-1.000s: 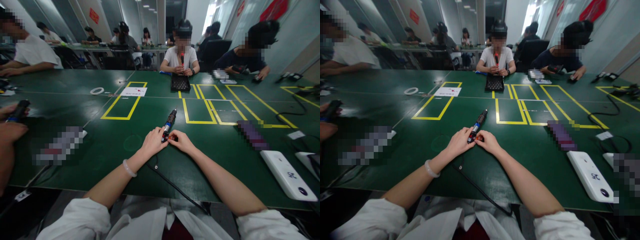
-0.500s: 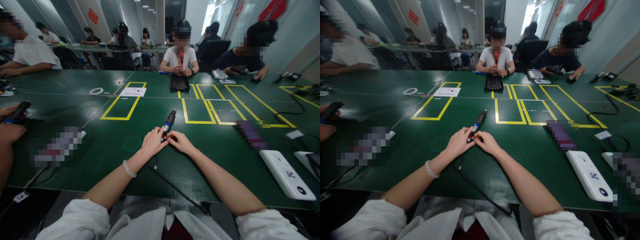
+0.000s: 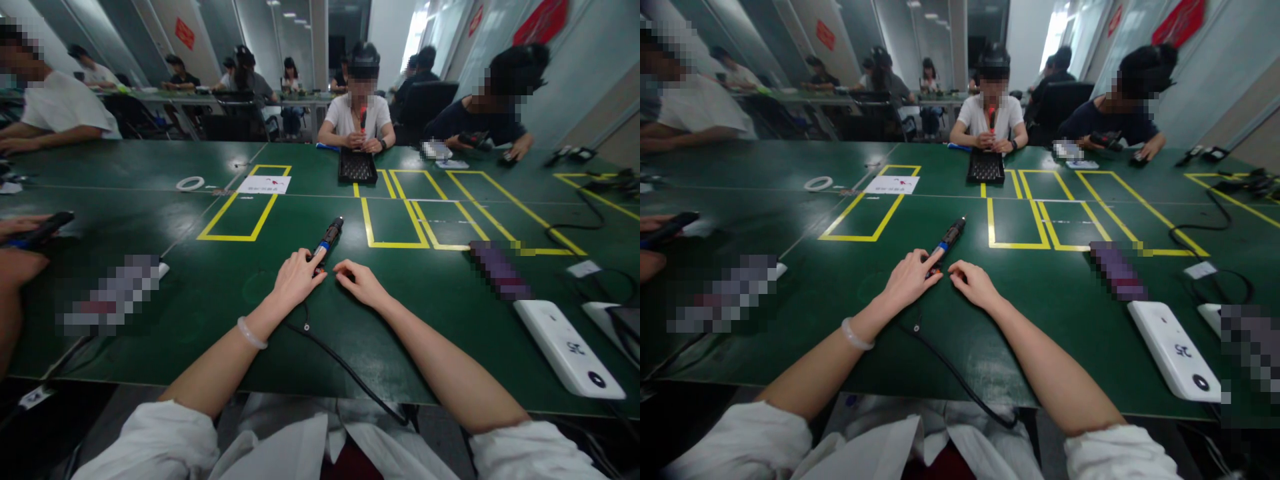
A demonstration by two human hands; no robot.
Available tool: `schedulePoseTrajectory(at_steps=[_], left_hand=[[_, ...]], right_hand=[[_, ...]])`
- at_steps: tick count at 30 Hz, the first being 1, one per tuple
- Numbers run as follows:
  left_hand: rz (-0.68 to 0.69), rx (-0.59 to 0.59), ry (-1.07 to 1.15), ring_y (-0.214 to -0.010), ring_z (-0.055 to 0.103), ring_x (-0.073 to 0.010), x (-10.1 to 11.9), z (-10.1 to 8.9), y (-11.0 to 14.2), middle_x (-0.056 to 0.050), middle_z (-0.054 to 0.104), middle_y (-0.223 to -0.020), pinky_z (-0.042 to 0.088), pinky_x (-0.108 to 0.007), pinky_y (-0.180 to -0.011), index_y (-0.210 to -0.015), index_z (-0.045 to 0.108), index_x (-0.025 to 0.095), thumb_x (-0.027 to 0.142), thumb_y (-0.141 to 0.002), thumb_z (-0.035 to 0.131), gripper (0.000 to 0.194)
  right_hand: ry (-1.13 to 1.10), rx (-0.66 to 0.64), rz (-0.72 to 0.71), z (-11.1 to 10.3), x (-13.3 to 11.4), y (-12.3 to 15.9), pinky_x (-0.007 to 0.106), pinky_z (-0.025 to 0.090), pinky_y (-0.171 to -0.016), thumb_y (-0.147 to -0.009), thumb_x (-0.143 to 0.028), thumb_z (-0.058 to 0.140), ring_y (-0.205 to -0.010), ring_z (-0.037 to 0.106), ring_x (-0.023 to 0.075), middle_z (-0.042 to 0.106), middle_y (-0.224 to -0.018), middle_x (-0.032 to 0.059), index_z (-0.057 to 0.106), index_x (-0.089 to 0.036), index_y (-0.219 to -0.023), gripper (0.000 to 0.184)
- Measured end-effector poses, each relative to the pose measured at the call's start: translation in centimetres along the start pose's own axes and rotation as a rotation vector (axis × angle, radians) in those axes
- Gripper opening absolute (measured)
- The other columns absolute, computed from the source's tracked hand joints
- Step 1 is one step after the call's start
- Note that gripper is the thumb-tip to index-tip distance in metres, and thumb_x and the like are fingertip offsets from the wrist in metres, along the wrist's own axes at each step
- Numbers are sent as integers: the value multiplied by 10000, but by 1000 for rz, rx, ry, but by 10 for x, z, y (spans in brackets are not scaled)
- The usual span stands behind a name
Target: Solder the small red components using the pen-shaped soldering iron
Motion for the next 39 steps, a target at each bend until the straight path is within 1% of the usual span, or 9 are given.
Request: schedulePoseTrajectory(at_steps=[4,9,15,19,23,27,30,35,39], left_hand=[[-118,-14,-49,-1019,503,-271,-32,3,-8,-124,462,-1220,442,-367,-831,-1474,319,338,485,-925,437,581],[-308,-73,-64,-1091,490,-308,-97,4,-12,-142,437,-1274,439,-408,-872,-1471,336,344,491,-927,402,567],[-549,-134,-3,-1142,478,-357,-175,5,4,-170,432,-1307,432,-463,-891,-1461,359,332,533,-918,353,579],[-642,-135,20,-1166,481,-377,-206,5,17,-173,426,-1358,417,-480,-908,-1464,366,320,533,-912,350,592],[-653,-115,1,-1127,528,-375,-214,3,23,-174,454,-1367,409,-479,-904,-1461,380,317,488,-917,359,571],[-659,-69,-23,-1123,543,-371,-207,1,24,-184,489,-1340,381,-494,-933,-1430,422,273,429,-915,401,539],[-675,-14,-26,-1153,527,-373,-202,-1,23,-203,504,-1312,362,-497,-960,-1400,428,215,393,-891,478,541],[-735,15,-10,-1096,561,-344,-202,-4,23,-203,550,-1207,416,-438,-903,-1235,485,146,369,-833,577,468],[-730,-14,-21,-1056,574,-336,-201,-6,23,-184,570,-1157,431,-430,-865,-1079,559,159,393,-848,530,330]], right_hand=[[-5,-2,6,-2,1,1,262,455,-724,-899,-211,521,-751,608,153,661,-837,20,615,-196,-1018,153],[-7,-4,14,-3,2,1,262,457,-723,-898,-215,523,-754,611,153,667,-843,20,619,-200,-1011,149],[2,-1,16,-2,3,1,256,451,-704,-901,-219,518,-736,608,150,659,-821,16,624,-194,-995,144],[-1,0,18,-2,1,0,258,452,-707,-900,-216,519,-737,609,151,659,-817,18,624,-192,-988,139],[-3,0,23,-2,0,0,263,458,-726,-900,-216,521,-759,617,154,671,-841,22,626,-194,-983,135],[-6,-2,23,-2,1,0,265,462,-725,-899,-212,522,-758,619,155,672,-837,22,627,-194,-980,133],[-13,-4,26,-2,2,0,267,462,-724,-897,-211,526,-759,620,156,675,-843,24,630,-195,-975,131],[-12,-6,24,-3,0,0,263,456,-708,-898,-211,522,-747,616,155,669,-828,23,632,-188,-969,132],[-3,-9,29,-3,-1,0,262,451,-700,-897,-208,524,-735,609,154,666,-822,20,635,-189,-958,128]])
Point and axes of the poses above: each hand's wrist, its own y-axis away from the middle knuckle, its own z-axis out of the palm, x = y × z, the point moved 3 cm from there along -y, towards the middle knuckle
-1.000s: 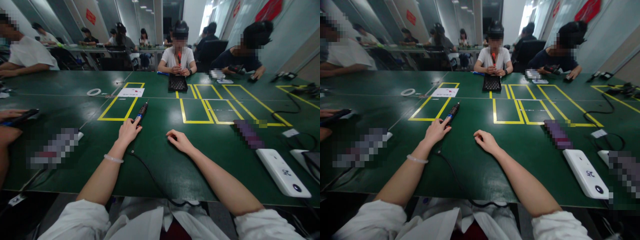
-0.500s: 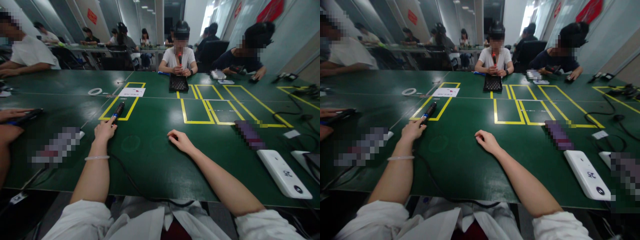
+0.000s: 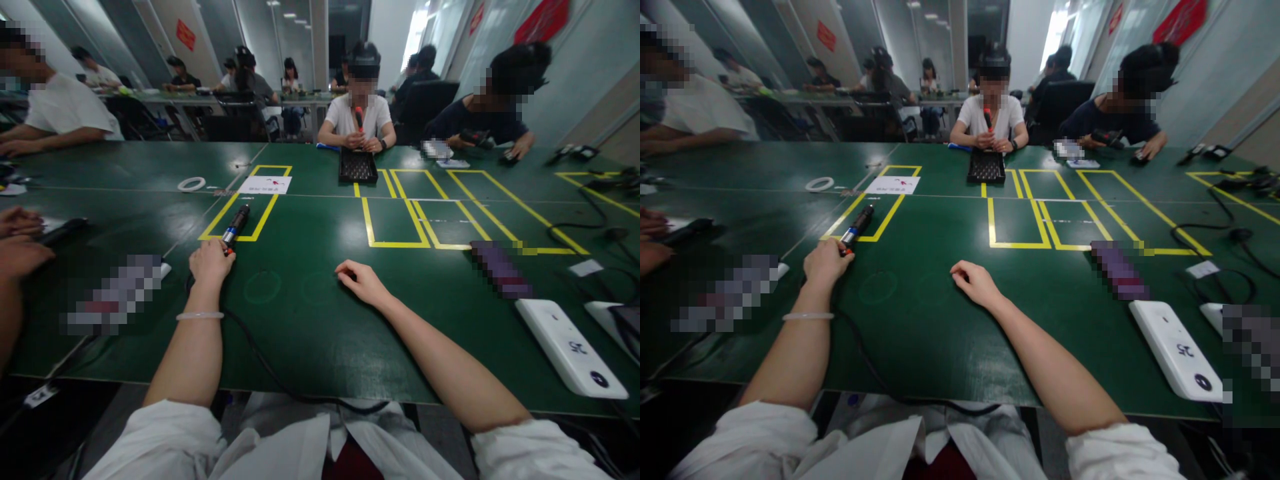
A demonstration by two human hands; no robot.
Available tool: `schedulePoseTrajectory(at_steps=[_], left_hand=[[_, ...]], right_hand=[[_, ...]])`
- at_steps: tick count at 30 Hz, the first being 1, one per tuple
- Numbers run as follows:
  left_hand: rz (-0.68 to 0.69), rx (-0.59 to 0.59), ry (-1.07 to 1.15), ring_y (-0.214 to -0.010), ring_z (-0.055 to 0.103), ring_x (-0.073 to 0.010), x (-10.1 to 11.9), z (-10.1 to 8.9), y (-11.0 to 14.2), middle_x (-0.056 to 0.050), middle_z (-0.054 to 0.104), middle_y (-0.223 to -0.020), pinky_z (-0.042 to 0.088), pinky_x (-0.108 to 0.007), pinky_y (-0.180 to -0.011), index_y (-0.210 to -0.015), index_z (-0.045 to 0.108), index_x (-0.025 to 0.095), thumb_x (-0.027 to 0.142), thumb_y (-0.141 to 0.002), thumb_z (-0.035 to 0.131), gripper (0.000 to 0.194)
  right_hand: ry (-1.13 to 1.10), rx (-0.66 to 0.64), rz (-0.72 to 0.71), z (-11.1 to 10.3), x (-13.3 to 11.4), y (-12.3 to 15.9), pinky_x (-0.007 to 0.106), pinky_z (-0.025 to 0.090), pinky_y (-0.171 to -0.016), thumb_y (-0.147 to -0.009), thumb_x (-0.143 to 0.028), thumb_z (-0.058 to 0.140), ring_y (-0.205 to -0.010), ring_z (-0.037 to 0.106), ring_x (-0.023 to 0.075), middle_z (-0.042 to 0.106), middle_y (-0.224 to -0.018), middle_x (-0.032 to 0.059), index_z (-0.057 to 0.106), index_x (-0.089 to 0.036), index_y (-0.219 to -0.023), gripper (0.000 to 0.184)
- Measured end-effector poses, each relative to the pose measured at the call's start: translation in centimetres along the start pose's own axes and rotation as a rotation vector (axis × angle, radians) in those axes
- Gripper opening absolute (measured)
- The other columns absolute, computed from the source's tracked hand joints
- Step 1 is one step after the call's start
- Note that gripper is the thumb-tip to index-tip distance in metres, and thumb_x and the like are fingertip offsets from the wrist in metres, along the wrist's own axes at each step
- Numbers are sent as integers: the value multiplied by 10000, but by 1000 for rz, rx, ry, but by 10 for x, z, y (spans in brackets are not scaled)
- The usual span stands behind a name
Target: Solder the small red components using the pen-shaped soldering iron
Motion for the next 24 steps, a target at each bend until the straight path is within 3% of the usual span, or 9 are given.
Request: schedulePoseTrajectory(at_steps=[3,6,10,14,17,21,24], left_hand=[[-18,21,-3,-1032,574,-342,1,-2,2,-189,586,-1120,423,-456,-869,-1052,583,143,391,-885,446,328],[4,122,39,-1053,558,-347,5,-4,5,-190,598,-1111,409,-470,-895,-1078,587,131,378,-907,408,350],[167,224,267,-1010,585,-279,29,-5,13,-126,639,-1078,434,-398,-884,-1136,588,165,395,-931,401,360],[601,87,566,-928,603,-191,84,-2,38,-70,651,-1036,450,-309,-862,-1109,646,181,389,-917,476,331],[804,-70,661,-885,593,-170,123,0,67,-56,625,-1009,460,-293,-797,-1154,652,213,376,-916,497,327],[889,-319,827,-857,596,-145,154,7,100,-36,627,-983,473,-278,-782,-1210,567,201,304,-891,550,336],[881,-468,921,-847,603,-136,162,12,112,-26,634,-958,485,-270,-778,-1099,553,181,281,-861,589,261]], right_hand=[[9,-1,-4,0,-1,0,263,448,-702,-893,-202,529,-739,609,156,665,-824,23,638,-184,-945,122],[20,-4,-6,0,-1,0,260,445,-702,-895,-201,526,-745,607,156,665,-830,24,640,-185,-945,125],[29,-4,-15,2,1,-1,258,447,-711,-897,-207,526,-753,604,155,666,-842,26,641,-185,-949,128],[28,0,-21,4,3,-2,261,450,-713,-894,-209,526,-756,604,156,663,-839,30,639,-181,-943,126],[-1,-5,-18,5,3,-1,263,454,-715,-896,-210,521,-750,606,152,658,-835,26,625,-180,-970,132],[-88,-41,-26,8,1,0,257,462,-706,-880,-232,561,-729,606,141,643,-815,7,566,-186,-1105,229],[-138,-85,-40,9,-3,0,254,465,-696,-872,-250,581,-727,603,138,639,-812,5,569,-187,-1065,203]])
Point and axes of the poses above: each hand's wrist, its own y-axis away from the middle knuckle, its own z-axis out of the palm, x = y × z, the point moved 3 cm from there along -y, towards the middle knuckle
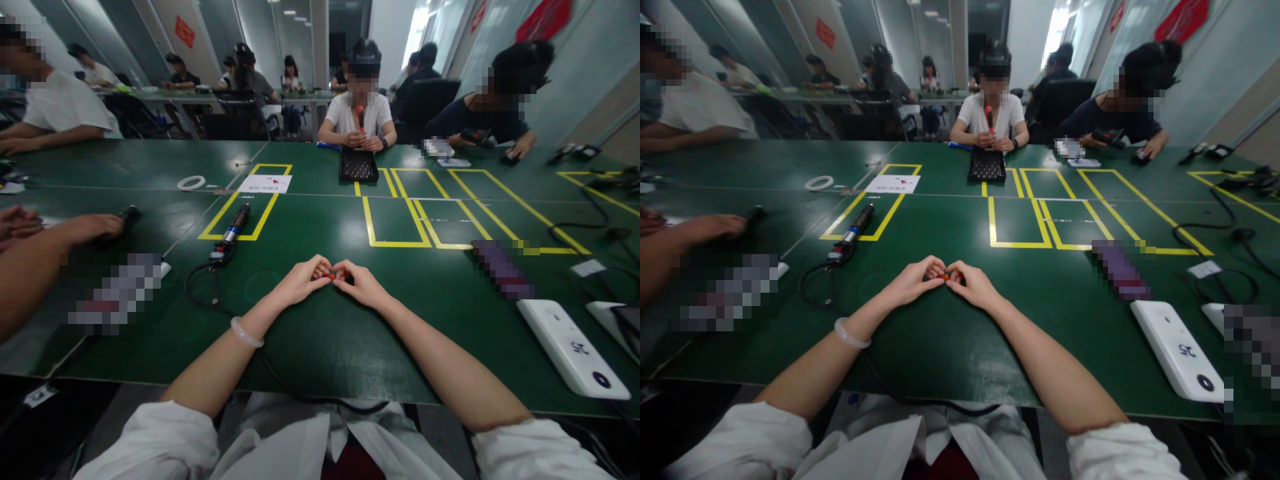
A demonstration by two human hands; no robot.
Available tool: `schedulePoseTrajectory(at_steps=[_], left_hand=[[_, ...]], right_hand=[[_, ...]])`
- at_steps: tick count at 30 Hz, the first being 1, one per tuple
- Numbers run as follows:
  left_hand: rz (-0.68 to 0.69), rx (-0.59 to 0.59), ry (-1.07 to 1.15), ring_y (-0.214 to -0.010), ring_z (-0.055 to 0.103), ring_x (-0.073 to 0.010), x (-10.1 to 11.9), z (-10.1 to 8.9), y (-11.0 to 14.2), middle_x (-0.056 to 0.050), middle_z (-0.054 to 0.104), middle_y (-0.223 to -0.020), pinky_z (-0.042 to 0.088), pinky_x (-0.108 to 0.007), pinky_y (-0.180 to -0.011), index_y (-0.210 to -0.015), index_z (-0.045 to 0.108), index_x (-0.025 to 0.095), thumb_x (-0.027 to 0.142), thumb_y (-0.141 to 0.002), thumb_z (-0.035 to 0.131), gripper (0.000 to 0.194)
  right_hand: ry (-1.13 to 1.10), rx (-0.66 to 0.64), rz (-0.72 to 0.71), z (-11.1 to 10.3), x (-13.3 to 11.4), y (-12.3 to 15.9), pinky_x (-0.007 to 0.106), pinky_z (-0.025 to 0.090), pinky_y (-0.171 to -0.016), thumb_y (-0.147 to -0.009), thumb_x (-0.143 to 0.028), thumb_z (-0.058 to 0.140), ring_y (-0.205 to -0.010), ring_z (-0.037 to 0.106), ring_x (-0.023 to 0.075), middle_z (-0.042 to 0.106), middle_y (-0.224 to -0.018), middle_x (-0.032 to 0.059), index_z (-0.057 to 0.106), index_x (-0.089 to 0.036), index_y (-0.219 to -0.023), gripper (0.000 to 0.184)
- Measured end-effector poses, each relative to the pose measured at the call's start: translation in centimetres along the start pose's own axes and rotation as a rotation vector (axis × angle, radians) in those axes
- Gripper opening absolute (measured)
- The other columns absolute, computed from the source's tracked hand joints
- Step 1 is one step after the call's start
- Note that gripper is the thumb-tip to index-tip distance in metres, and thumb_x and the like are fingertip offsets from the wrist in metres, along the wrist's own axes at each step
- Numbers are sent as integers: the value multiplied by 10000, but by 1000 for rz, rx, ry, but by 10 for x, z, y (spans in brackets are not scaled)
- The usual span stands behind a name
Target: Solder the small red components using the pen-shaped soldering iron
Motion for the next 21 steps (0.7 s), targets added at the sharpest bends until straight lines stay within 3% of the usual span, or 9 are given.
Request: schedulePoseTrajectory(at_steps=[3,10,16,21], left_hand=[[-24,-44,22,-840,603,-138,-1,4,1,-21,632,-920,485,-275,-784,-1012,573,176,270,-857,586,182],[21,-7,-27,-847,598,-139,4,5,1,-24,620,-943,485,-274,-775,-1020,567,185,276,-862,581,183],[115,44,-287,-848,583,-151,13,4,4,-20,596,-929,457,-282,-768,-990,572,195,280,-882,561,138],[101,46,-314,-844,595,-155,16,2,4,-19,616,-916,455,-281,-769,-1009,582,200,324,-918,518,167]], right_hand=[[-28,-22,2,0,-2,0,257,467,-698,-875,-262,578,-733,600,140,635,-809,13,586,-180,-948,110],[-61,22,40,-3,-1,-1,253,448,-667,-881,-307,572,-694,568,134,612,-762,-2,579,-177,-890,131],[-106,39,74,-2,3,-2,250,450,-670,-879,-302,574,-693,565,127,614,-775,-3,580,-174,-898,130],[-155,24,53,-1,0,-1,266,470,-710,-866,-327,606,-748,592,139,639,-840,13,567,-185,-1002,200]])
Point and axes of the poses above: each hand's wrist, its own y-axis away from the middle knuckle, its own z-axis out of the palm, x = y × z, the point moved 3 cm from there along -y, towards the middle knuckle
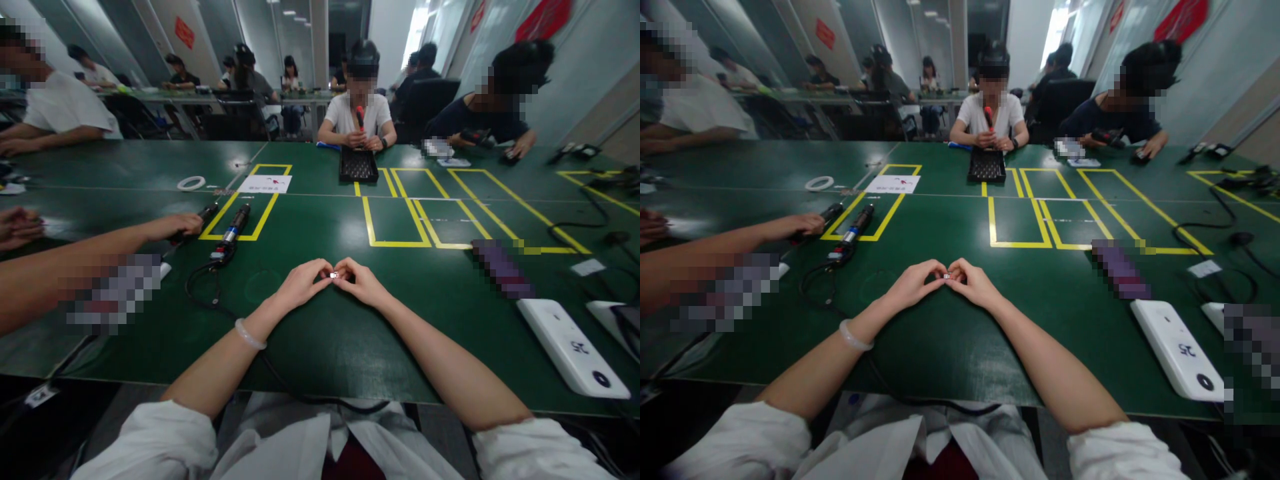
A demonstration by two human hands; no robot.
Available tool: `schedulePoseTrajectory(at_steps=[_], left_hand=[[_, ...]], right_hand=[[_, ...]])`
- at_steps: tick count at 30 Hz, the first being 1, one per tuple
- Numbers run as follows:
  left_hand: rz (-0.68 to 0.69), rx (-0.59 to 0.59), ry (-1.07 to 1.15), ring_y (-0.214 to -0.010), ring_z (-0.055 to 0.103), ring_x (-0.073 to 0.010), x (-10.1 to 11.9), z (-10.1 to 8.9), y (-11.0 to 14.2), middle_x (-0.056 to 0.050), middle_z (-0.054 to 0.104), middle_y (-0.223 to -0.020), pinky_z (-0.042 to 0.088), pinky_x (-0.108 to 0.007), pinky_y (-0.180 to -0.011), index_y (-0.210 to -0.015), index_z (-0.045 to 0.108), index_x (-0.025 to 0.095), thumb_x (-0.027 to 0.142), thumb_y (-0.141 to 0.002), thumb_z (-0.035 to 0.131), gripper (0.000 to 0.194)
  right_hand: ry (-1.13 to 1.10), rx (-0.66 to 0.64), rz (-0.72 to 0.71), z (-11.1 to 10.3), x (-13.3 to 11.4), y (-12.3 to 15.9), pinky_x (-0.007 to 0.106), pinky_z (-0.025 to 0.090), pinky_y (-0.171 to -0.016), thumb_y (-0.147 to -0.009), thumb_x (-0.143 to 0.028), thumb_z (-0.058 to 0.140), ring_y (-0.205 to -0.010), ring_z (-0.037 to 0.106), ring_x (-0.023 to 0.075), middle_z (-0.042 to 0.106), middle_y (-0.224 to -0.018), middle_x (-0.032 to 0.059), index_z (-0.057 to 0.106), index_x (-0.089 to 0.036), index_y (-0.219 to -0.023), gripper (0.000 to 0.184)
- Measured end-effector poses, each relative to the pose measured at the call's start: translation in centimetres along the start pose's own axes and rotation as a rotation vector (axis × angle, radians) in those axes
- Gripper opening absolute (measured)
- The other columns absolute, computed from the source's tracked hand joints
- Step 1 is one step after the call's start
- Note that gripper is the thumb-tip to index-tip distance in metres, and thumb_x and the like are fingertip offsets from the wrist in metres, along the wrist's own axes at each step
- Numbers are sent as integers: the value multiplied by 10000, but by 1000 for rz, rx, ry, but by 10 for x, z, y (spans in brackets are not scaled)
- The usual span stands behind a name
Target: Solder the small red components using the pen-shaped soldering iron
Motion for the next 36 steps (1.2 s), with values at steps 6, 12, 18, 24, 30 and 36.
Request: schedulePoseTrajectory(at_steps=[6,12,18,24,30,36], left_hand=[[-48,7,34,-871,622,-159,0,1,0,-20,648,-966,471,-285,-792,-1083,542,217,318,-924,508,192],[-58,12,32,-880,633,-168,1,1,0,-27,656,-968,478,-293,-800,-1074,533,218,342,-930,495,194],[-79,2,68,-897,651,-178,2,0,0,-25,674,-961,479,-293,-798,-1065,526,225,378,-947,457,205],[-62,-7,11,-873,651,-173,3,0,1,-17,679,-932,466,-285,-778,-1081,518,225,385,-947,464,216],[10,0,-80,-860,629,-167,3,3,1,-23,656,-937,454,-289,-785,-1082,525,216,321,-926,506,189],[-6,6,-102,-880,625,-179,1,2,1,-28,656,-946,447,-301,-796,-1058,537,218,328,-941,474,171]], right_hand=[[30,8,33,-2,4,-1,262,459,-689,-885,-360,584,-726,577,137,634,-822,16,594,-173,-973,207],[-38,13,31,-1,5,0,251,454,-674,-872,-366,608,-713,566,129,619,-813,8,580,-171,-999,235],[-19,4,29,-1,2,0,251,456,-682,-881,-361,597,-720,576,131,630,-810,11,591,-172,-956,204],[26,-8,58,-2,3,-1,242,429,-652,-918,-383,542,-675,566,128,654,-771,7,607,-168,-910,224],[33,2,69,-3,3,-1,254,434,-691,-937,-385,510,-692,568,129,656,-779,12,611,-163,-881,250],[-22,12,61,-1,5,-1,251,455,-674,-900,-396,568,-701,583,130,649,-802,11,582,-174,-982,236]])
Point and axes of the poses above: each hand's wrist, its own y-axis away from the middle knuckle, its own z-axis out of the palm, x = y × z, the point moved 3 cm from there along -y, towards the middle knuckle
